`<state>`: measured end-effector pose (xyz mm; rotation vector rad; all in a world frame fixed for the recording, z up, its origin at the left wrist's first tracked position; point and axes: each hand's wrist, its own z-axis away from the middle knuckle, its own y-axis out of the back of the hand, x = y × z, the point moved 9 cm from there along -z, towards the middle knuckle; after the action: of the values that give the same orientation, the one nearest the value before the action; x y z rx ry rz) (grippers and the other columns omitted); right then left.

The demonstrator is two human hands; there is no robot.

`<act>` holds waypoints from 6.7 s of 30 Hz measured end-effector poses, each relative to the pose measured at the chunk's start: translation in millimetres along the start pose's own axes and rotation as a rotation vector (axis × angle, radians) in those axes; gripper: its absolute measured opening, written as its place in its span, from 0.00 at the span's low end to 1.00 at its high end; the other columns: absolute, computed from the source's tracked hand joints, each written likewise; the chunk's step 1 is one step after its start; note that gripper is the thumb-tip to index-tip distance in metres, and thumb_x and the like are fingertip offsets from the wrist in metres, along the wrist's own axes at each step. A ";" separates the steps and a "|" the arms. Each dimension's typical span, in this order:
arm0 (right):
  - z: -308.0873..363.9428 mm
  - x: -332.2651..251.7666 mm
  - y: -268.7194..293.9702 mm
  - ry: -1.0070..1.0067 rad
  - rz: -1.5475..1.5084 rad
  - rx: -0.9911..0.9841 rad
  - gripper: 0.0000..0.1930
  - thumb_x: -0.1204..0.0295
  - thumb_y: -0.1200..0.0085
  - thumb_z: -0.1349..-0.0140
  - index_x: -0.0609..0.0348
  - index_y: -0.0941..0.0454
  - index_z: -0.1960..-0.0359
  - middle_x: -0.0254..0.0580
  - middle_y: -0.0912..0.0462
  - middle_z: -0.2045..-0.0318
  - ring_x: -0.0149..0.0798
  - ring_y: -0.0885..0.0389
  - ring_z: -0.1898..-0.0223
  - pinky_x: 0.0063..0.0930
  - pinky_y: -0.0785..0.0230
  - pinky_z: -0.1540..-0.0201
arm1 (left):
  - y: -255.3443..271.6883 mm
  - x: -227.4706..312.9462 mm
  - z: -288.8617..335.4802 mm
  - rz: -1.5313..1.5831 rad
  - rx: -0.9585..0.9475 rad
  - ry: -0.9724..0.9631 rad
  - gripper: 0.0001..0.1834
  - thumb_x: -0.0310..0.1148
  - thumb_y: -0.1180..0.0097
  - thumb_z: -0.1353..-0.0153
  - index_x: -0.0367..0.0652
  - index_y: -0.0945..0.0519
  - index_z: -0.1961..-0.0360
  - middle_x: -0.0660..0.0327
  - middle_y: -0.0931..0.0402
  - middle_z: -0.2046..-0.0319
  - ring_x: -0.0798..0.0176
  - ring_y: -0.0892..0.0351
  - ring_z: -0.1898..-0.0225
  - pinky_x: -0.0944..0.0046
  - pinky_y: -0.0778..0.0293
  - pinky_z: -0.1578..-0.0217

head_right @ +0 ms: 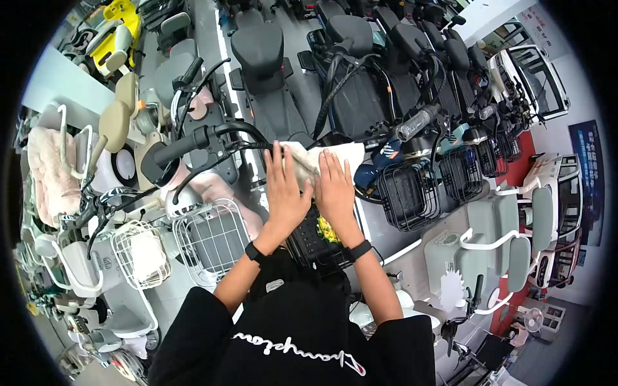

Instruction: Cleaning and detailing various electric scooters and motorcycles in a showroom using a white cloth.

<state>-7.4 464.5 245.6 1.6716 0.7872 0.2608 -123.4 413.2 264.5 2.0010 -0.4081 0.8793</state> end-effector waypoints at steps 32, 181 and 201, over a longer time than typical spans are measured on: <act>-77.2 61.1 -47.1 -0.015 0.049 -0.161 0.19 0.60 0.55 0.32 0.49 0.18 0.46 0.39 0.21 0.40 0.49 0.30 0.35 0.50 0.50 0.28 | -42.9 -2.1 -18.9 -0.146 -0.242 -0.038 0.35 0.39 0.39 0.43 0.40 0.32 0.34 0.45 0.31 0.54 0.43 0.32 0.48 0.48 0.32 0.46; 51.8 -111.0 39.5 0.027 -0.490 -0.214 0.19 0.67 0.32 0.49 0.58 0.25 0.58 0.33 0.23 0.72 0.35 0.22 0.71 0.33 0.32 0.64 | -74.0 -31.6 -13.3 -0.123 -0.289 -0.100 0.47 0.49 0.38 0.48 0.33 0.38 0.31 0.38 0.30 0.43 0.38 0.32 0.39 0.46 0.36 0.37; 55.6 -90.5 -27.8 -0.410 -1.476 -0.839 0.08 0.71 0.35 0.39 0.62 0.20 0.69 0.25 0.24 0.81 0.18 0.32 0.81 0.16 0.40 0.77 | -75.2 -33.5 -11.5 -0.100 -0.345 -0.072 0.47 0.48 0.39 0.47 0.34 0.40 0.30 0.38 0.32 0.41 0.38 0.34 0.38 0.46 0.39 0.36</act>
<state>-53.2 366.6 226.8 0.0945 1.1565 -0.6878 -107.9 462.7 199.6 1.7215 -0.4619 0.6285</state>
